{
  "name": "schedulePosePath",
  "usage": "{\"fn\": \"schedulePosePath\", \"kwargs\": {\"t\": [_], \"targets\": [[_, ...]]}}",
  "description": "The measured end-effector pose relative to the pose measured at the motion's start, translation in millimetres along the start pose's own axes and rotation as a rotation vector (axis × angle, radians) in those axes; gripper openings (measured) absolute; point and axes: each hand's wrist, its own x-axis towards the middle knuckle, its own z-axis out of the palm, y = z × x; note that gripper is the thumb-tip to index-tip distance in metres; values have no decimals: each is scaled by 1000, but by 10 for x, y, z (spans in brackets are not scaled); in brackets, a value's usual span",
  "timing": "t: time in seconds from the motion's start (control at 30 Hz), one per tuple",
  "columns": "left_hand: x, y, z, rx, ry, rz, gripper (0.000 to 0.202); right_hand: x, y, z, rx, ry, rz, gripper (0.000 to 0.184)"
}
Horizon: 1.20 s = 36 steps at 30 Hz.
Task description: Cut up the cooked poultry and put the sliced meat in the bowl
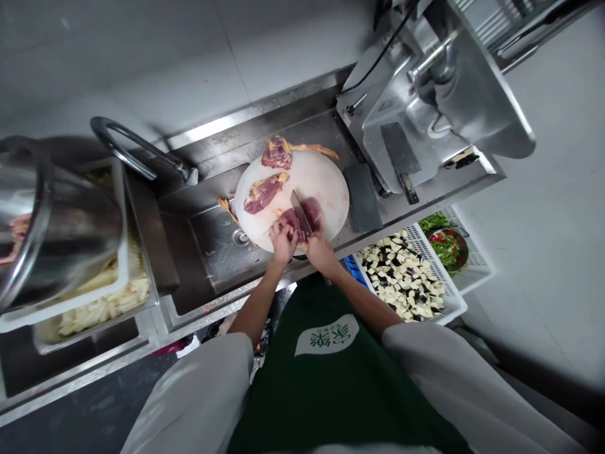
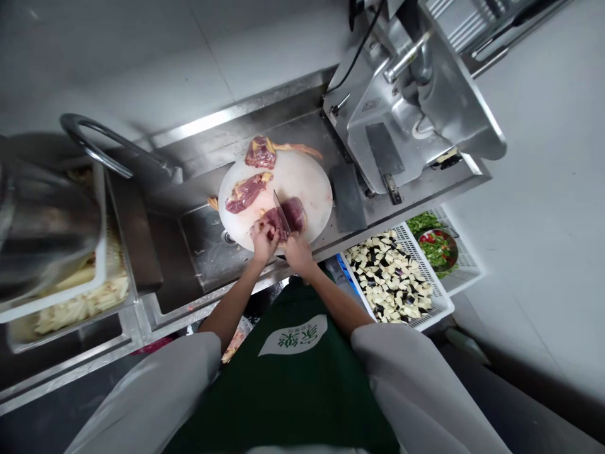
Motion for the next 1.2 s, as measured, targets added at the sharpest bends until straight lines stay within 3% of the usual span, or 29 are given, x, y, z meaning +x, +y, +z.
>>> {"fn": "schedulePosePath", "kwargs": {"t": [0.13, 0.27, 0.4, 0.43, 0.5, 0.63, 0.73, 0.87, 0.97, 1.1, 1.2], "targets": [[-92, -68, -90, -10, 9, -7, 19, 354, 71, -119, 83, 32, -4, 34], [-169, -98, -151, -149, 92, -23, 19, 348, 255, -429, 20, 5, 4, 29], [-338, -227, -299, -365, 359, -88, 21, 117, 75, -625, -61, 313, -15, 34], [-408, -277, -348, -389, 425, -121, 23, 78, -12, -613, -56, 381, -28, 37], [-574, -380, -439, -408, 515, -182, 24, 61, -170, -513, -32, 390, -21, 39], [-940, -568, -515, -434, 565, -274, 24, 246, -255, -268, -4, 163, 22, 29], [-1199, -699, -464, -461, 567, -336, 24, 363, -178, -326, -15, 96, -30, 29], [-1515, -846, -360, -497, 552, -427, 21, 146, -149, -485, -109, 241, -65, 37], [-1675, -903, -344, -509, 567, -479, 21, -155, -166, -326, -167, 319, -12, 43], [-1583, -886, -405, -455, 582, -484, 21, -370, -74, 63, -199, 91, 59, 31], [-1187, -740, -426, -415, 525, -382, 22, -505, 68, 195, -207, 28, 46, 25]]}}
